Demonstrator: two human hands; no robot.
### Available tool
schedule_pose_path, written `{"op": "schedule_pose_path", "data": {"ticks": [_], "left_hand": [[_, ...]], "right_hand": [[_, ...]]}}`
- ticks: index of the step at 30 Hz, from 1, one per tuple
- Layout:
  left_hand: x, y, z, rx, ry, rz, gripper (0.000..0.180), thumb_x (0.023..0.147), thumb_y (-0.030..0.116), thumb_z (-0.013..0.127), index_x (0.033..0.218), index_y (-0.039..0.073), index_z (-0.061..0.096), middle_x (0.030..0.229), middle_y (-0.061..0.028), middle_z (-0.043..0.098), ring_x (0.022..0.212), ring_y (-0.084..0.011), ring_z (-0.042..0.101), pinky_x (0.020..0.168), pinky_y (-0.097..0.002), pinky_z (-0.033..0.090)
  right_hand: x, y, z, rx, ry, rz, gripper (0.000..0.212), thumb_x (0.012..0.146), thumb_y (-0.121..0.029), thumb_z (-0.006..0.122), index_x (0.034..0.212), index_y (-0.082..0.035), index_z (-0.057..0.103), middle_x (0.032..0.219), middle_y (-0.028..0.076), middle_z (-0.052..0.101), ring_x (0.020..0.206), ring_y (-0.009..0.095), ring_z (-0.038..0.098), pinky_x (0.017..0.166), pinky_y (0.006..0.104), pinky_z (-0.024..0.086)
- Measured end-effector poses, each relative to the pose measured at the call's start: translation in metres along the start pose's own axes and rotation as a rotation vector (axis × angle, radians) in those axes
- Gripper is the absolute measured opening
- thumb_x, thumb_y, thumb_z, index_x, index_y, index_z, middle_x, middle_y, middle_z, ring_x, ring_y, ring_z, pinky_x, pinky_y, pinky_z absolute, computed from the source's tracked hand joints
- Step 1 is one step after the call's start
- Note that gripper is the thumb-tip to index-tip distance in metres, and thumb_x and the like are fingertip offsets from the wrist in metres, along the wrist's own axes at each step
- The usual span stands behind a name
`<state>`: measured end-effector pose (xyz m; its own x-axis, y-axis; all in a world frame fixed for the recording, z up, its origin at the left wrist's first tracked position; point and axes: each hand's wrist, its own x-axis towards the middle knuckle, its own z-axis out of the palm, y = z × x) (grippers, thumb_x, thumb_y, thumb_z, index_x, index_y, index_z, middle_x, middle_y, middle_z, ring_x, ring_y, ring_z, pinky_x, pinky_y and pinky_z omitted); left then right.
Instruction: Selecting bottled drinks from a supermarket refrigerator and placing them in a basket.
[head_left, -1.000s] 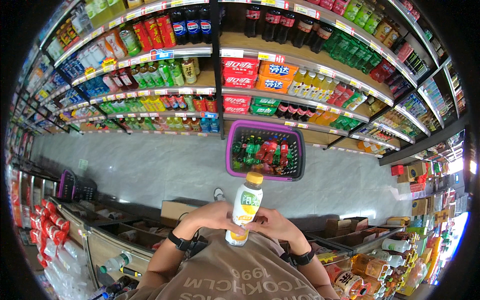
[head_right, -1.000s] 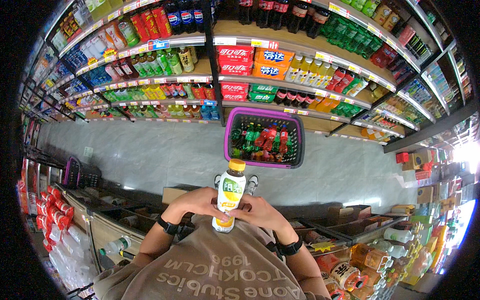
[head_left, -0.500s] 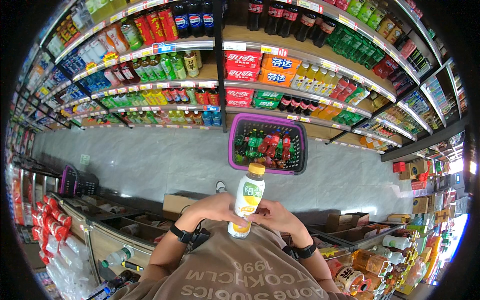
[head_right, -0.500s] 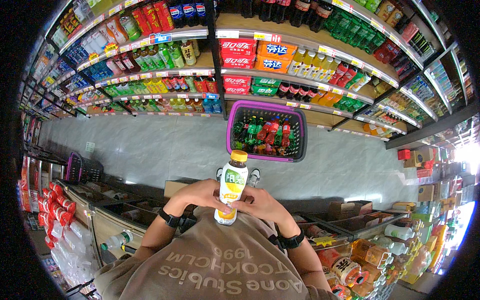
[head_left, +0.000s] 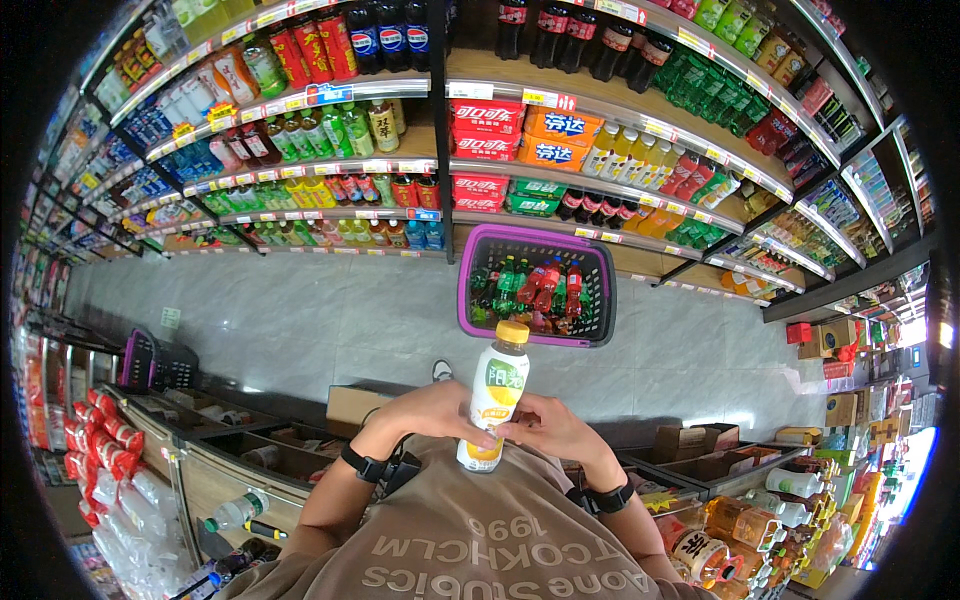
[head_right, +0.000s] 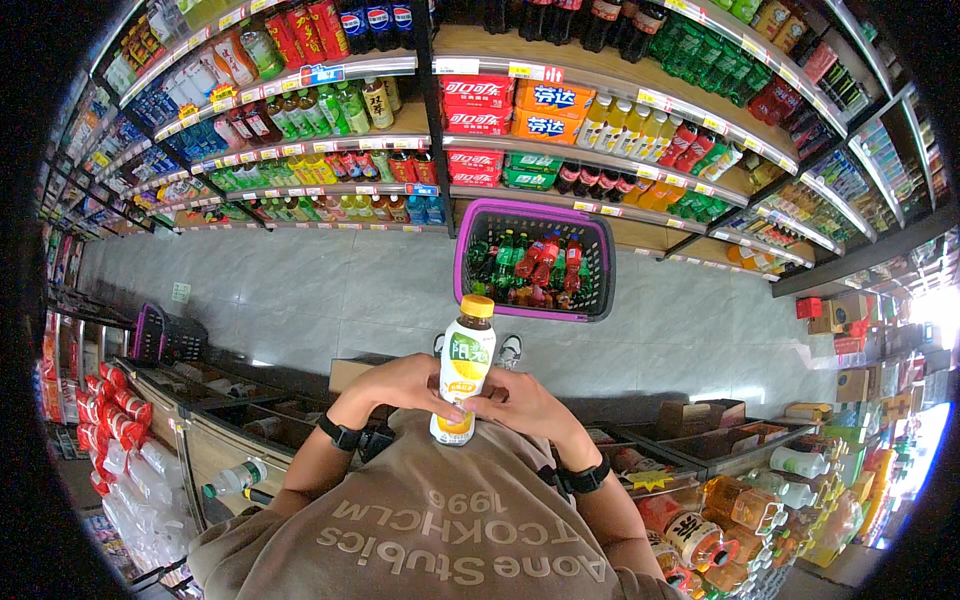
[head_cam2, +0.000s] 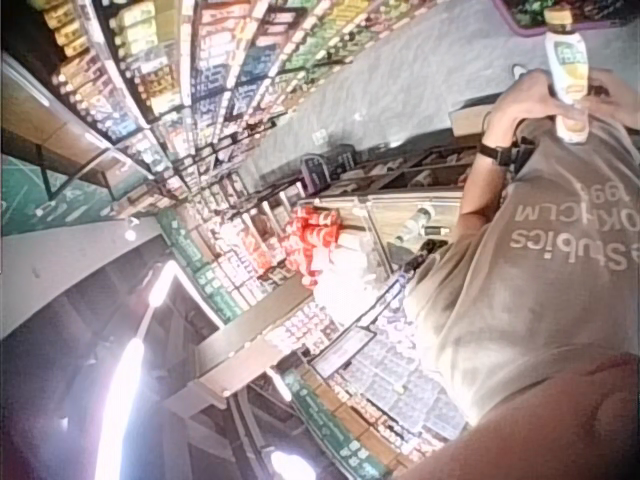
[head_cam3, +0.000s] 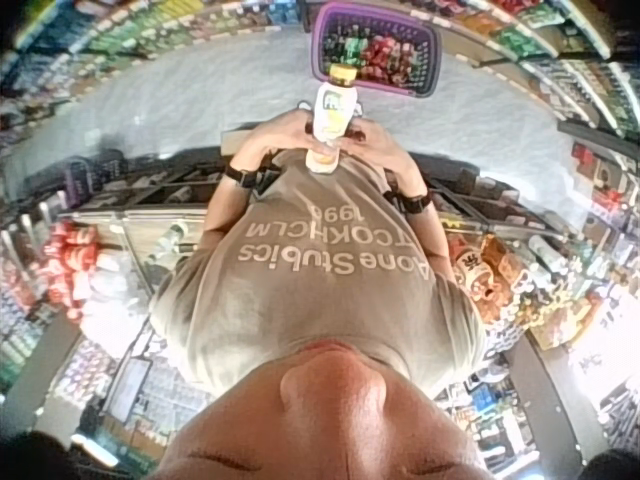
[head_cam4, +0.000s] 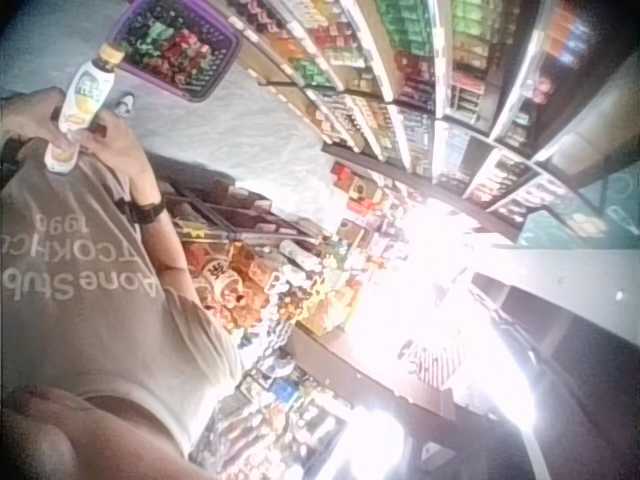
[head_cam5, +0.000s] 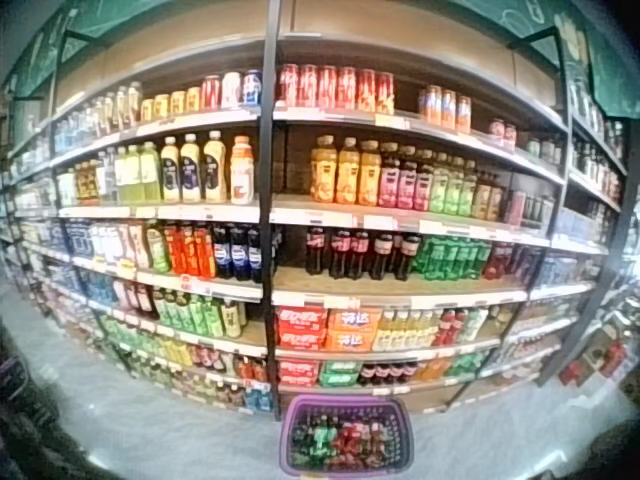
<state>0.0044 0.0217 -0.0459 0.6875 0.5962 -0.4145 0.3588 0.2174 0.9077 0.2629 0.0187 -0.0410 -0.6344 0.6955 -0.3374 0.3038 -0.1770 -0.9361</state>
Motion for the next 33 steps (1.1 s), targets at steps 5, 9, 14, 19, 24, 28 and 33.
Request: {"op": "schedule_pose_path", "data": {"ticks": [5,9,14,19,24,28,33], "left_hand": [[-0.002,0.003,0.000,0.011,0.036,0.033,0.054,0.081,0.041,0.085,0.115,0.001,0.074,0.105,-0.0142,0.078,0.097,-0.0234,0.073,0.086,-0.0348,0.054],[-0.002,0.006,0.001,-0.019,0.054,0.052,0.054,0.081,0.041,0.085,0.115,0.001,0.074,0.105,-0.0144,0.078,0.097,-0.0236,0.073,0.086,-0.0349,0.054],[0.000,0.001,0.001,0.062,0.063,0.043,0.053,0.080,0.040,0.086,0.113,0.000,0.074,0.103,-0.0153,0.078,0.094,-0.0243,0.074,0.084,-0.0353,0.055],[0.002,-0.003,0.001,0.021,0.060,0.057,0.053,0.080,0.041,0.086,0.113,0.001,0.074,0.103,-0.0156,0.078,0.094,-0.0246,0.074,0.083,-0.0354,0.055],[0.000,-0.001,0.002,-0.013,0.046,0.044,0.054,0.080,0.041,0.086,0.115,0.001,0.074,0.105,-0.0151,0.078,0.097,-0.0245,0.074,0.085,-0.0355,0.055],[0.000,-0.003,0.003,-0.019,0.027,0.028,0.055,0.080,0.036,0.088,0.121,0.002,0.072,0.110,-0.0123,0.077,0.101,-0.0215,0.072,0.090,-0.0352,0.054],[0.000,-0.007,0.005,0.003,0.061,0.083,0.055,0.081,0.040,0.086,0.117,0.002,0.074,0.107,-0.0151,0.078,0.098,-0.0246,0.074,0.087,-0.0356,0.055]], "right_hand": [[0.001,0.002,0.000,-0.006,0.003,0.010,0.046,0.095,-0.035,0.076,0.125,-0.001,0.068,0.107,0.011,0.076,0.093,0.016,0.070,0.083,0.0338,0.056],[0.000,-0.004,-0.001,0.001,-0.003,0.014,0.045,0.095,-0.034,0.076,0.124,-0.001,0.068,0.107,0.011,0.076,0.093,0.016,0.070,0.083,0.0336,0.056],[0.002,-0.004,-0.002,-0.001,-0.005,-0.013,0.042,0.095,-0.031,0.076,0.124,-0.001,0.068,0.106,0.011,0.076,0.092,0.016,0.070,0.082,0.0334,0.056],[0.001,-0.008,-0.002,-0.014,0.004,-0.010,0.042,0.095,-0.032,0.076,0.123,-0.001,0.068,0.104,0.011,0.076,0.092,0.017,0.071,0.082,0.0336,0.055],[-0.001,-0.004,-0.002,-0.046,0.005,0.005,0.043,0.095,-0.033,0.076,0.124,-0.001,0.068,0.103,0.011,0.076,0.090,0.017,0.070,0.081,0.0336,0.055],[-0.001,-0.002,0.000,-0.032,0.008,-0.011,0.043,0.095,-0.033,0.076,0.124,-0.002,0.068,0.103,0.010,0.075,0.089,0.017,0.070,0.081,0.0335,0.055],[0.000,-0.004,0.001,-0.036,-0.003,-0.007,0.043,0.095,-0.033,0.076,0.124,-0.002,0.068,0.104,0.010,0.075,0.090,0.016,0.070,0.081,0.0333,0.055]]}}
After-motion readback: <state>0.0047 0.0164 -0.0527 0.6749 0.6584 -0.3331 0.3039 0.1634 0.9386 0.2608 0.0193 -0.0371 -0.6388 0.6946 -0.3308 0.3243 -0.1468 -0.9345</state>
